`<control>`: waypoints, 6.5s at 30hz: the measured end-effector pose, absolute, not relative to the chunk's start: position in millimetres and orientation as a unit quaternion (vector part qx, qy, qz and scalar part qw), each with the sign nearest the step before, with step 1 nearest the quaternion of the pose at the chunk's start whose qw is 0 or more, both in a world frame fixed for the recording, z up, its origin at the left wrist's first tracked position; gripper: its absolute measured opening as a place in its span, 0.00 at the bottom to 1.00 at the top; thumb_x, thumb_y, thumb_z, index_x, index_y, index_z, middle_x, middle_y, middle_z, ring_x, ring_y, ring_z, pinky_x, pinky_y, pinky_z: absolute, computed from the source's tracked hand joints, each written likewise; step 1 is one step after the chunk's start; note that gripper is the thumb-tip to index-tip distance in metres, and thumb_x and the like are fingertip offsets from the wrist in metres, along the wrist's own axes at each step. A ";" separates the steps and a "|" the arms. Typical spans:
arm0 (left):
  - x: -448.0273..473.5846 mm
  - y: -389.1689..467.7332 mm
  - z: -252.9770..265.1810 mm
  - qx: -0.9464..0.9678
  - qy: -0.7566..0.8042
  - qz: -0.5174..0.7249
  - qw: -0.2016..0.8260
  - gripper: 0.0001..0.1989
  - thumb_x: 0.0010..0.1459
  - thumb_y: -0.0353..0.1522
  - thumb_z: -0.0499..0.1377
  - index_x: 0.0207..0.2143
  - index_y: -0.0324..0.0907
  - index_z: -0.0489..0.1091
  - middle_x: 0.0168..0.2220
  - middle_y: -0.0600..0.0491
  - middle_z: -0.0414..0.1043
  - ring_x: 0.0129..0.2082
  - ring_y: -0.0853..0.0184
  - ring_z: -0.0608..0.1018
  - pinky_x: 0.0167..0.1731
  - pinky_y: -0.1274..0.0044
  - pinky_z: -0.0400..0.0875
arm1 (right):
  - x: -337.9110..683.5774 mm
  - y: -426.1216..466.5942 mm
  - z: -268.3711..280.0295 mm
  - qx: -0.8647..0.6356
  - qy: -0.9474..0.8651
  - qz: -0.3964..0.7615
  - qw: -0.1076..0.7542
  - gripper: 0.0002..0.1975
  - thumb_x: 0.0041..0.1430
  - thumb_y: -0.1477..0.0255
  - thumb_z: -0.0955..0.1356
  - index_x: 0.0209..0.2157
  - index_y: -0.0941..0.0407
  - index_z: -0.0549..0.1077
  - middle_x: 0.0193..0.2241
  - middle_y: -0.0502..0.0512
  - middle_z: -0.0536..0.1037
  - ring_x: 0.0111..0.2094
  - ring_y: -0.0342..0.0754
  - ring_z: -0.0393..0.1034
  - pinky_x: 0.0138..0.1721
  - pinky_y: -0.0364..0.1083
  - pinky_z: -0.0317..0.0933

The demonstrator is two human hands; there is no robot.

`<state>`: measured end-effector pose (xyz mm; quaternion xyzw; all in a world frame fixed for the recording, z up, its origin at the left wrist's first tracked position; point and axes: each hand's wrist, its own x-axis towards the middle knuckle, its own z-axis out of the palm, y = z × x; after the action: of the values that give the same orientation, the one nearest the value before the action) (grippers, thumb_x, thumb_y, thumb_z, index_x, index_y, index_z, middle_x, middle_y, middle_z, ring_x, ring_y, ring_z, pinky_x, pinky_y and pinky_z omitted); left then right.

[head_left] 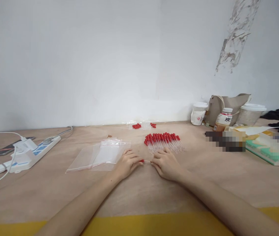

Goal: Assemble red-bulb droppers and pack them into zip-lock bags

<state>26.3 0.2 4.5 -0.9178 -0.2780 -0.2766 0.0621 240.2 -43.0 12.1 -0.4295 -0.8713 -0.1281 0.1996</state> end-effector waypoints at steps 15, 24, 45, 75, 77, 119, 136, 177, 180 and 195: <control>9.4 4.5 -4.8 -0.874 -0.471 -0.116 -0.033 0.29 0.56 0.50 0.41 0.57 0.46 0.52 0.59 0.44 0.46 0.58 0.57 0.51 0.53 0.64 0.45 | 244.6 37.0 19.6 -0.739 -0.602 0.019 0.301 0.16 0.51 0.62 0.60 0.20 0.54 0.72 0.24 0.54 0.75 0.31 0.50 0.68 0.42 0.54 0.48; 7.6 4.5 -2.8 -0.892 -0.431 -0.137 -0.018 0.27 0.58 0.47 0.41 0.56 0.44 0.54 0.57 0.46 0.53 0.57 0.62 0.56 0.54 0.66 0.47 | 247.5 40.5 3.7 -0.722 -0.628 -0.006 0.290 0.19 0.51 0.57 0.60 0.22 0.56 0.71 0.25 0.55 0.75 0.30 0.51 0.68 0.41 0.54 0.50; 5.5 -2.0 -3.9 -0.875 -0.473 -0.102 0.023 0.26 0.60 0.44 0.39 0.49 0.35 0.59 0.55 0.40 0.54 0.57 0.58 0.55 0.54 0.63 0.46 | 304.9 -35.0 -9.8 -0.405 -0.885 0.123 0.194 0.26 0.55 0.56 0.58 0.54 0.51 0.58 0.55 0.55 0.58 0.55 0.52 0.50 0.54 0.55 0.45; 19.3 -30.4 5.2 -0.940 -0.327 -0.077 -0.067 0.27 0.60 0.44 0.42 0.59 0.47 0.40 0.61 0.51 0.40 0.59 0.63 0.48 0.56 0.65 0.42 | 280.0 -53.4 1.0 -0.326 -0.919 0.076 0.208 0.26 0.52 0.57 0.62 0.50 0.55 0.65 0.51 0.57 0.65 0.52 0.51 0.56 0.53 0.51 0.48; 19.1 -30.7 4.6 -0.939 -0.327 -0.078 -0.067 0.27 0.60 0.44 0.41 0.59 0.47 0.40 0.60 0.50 0.40 0.59 0.63 0.48 0.56 0.66 0.42 | 278.1 -54.3 0.2 -0.316 -0.923 0.092 0.199 0.28 0.51 0.56 0.62 0.51 0.56 0.64 0.51 0.59 0.64 0.52 0.51 0.56 0.53 0.51 0.48; 10.4 -30.3 7.1 -0.927 -0.341 -0.117 -0.104 0.25 0.58 0.45 0.45 0.56 0.48 0.52 0.58 0.52 0.51 0.57 0.63 0.55 0.56 0.66 0.47 | 291.5 -5.5 8.5 -0.454 -0.779 0.269 0.337 0.11 0.49 0.64 0.64 0.25 0.59 0.71 0.24 0.52 0.74 0.28 0.44 0.67 0.29 0.42 0.59; 12.5 -34.4 10.2 -0.930 -0.335 -0.121 -0.094 0.24 0.59 0.44 0.45 0.56 0.46 0.53 0.57 0.50 0.52 0.57 0.63 0.56 0.55 0.66 0.48 | 226.9 84.3 24.5 -0.728 -0.608 0.089 0.304 0.14 0.44 0.79 0.65 0.37 0.63 0.67 0.35 0.69 0.72 0.38 0.56 0.68 0.32 0.45 0.59; 11.3 -30.9 10.9 -0.926 -0.313 -0.157 -0.140 0.26 0.56 0.42 0.50 0.56 0.45 0.50 0.55 0.49 0.56 0.53 0.61 0.61 0.52 0.68 0.55 | 282.4 -35.6 -19.8 -0.468 -0.709 0.364 0.382 0.15 0.42 0.59 0.69 0.24 0.58 0.72 0.17 0.48 0.67 0.20 0.39 0.58 0.20 0.40 0.52; 11.3 -31.3 10.4 -0.925 -0.316 -0.153 -0.143 0.26 0.56 0.42 0.50 0.56 0.45 0.50 0.55 0.49 0.55 0.54 0.60 0.60 0.52 0.67 0.55 | 284.2 -36.8 -17.8 -0.449 -0.753 0.329 0.351 0.16 0.47 0.59 0.65 0.25 0.58 0.75 0.20 0.50 0.70 0.23 0.41 0.60 0.23 0.40 0.54; 11.1 -35.4 11.8 -0.914 -0.320 -0.198 -0.152 0.19 0.58 0.40 0.48 0.51 0.45 0.56 0.52 0.50 0.59 0.51 0.62 0.63 0.50 0.70 0.58 | 283.0 49.2 16.8 -0.703 -0.622 0.079 0.336 0.08 0.44 0.67 0.65 0.24 0.57 0.71 0.26 0.56 0.74 0.32 0.47 0.68 0.31 0.43 0.58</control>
<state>11.1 -35.4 11.8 -0.9141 -0.3197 -0.1978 -0.1520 283.0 49.2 16.8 -0.7032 -0.6218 0.0795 0.3356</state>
